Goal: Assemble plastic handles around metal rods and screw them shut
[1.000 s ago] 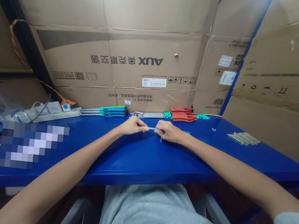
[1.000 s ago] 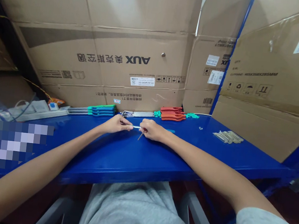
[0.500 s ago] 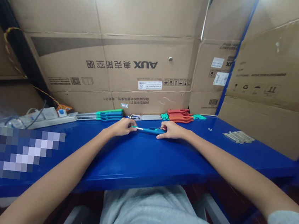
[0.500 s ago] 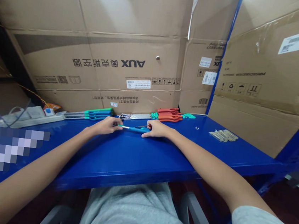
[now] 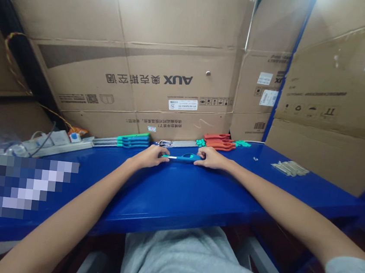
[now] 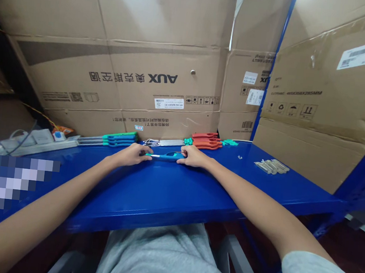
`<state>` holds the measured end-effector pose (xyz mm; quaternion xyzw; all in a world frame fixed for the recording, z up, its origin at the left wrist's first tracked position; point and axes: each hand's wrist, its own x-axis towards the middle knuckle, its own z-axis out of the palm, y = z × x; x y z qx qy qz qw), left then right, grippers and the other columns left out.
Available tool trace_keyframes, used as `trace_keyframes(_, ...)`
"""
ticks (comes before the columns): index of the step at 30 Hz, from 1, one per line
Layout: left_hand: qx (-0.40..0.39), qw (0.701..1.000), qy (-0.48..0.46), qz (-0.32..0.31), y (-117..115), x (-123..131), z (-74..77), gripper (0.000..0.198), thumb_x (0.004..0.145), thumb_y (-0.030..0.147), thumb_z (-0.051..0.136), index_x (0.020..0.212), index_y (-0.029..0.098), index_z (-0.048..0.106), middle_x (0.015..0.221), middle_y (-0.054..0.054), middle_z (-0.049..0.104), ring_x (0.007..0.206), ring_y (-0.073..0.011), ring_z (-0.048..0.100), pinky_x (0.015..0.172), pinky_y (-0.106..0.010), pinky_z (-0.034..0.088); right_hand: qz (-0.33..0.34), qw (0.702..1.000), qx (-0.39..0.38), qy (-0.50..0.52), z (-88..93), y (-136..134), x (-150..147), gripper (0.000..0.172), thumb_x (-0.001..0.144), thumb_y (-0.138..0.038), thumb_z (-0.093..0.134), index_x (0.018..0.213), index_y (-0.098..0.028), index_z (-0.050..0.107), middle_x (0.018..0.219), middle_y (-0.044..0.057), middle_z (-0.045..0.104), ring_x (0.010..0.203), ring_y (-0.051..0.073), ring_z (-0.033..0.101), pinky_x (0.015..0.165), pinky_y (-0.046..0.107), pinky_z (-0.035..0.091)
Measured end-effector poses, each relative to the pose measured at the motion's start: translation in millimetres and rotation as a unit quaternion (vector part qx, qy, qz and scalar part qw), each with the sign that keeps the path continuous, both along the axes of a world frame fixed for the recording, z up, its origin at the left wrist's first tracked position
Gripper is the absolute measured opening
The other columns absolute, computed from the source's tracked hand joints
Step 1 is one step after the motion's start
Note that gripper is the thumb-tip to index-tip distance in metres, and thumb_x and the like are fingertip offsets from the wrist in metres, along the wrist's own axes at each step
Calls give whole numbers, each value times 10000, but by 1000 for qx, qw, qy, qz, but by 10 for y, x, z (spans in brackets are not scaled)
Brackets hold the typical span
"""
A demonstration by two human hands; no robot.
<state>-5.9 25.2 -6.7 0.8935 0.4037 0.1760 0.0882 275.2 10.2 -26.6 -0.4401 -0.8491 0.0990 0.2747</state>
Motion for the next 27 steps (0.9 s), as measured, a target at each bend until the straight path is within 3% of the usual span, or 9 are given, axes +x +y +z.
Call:
trace_keyframes(18,19,999,15,-38,-50,106,-36,329,837,411,580,1009,163,710,720,-41,683,613,-162,570,584,-247,388,21,1000,15,13,-32,-16,-68,388,676,-315,730,637,-197,361,629,-57,401,584,94,367,567,230,297)
trace_keyframes(27,21,997,3,-71,-107,176,-42,278,826,407,599,899,166,717,792,-49,709,661,-163,591,619,-244,408,31,999,38,9,-27,-38,-86,434,622,-274,788,641,-195,362,644,-54,420,595,94,399,577,225,299)
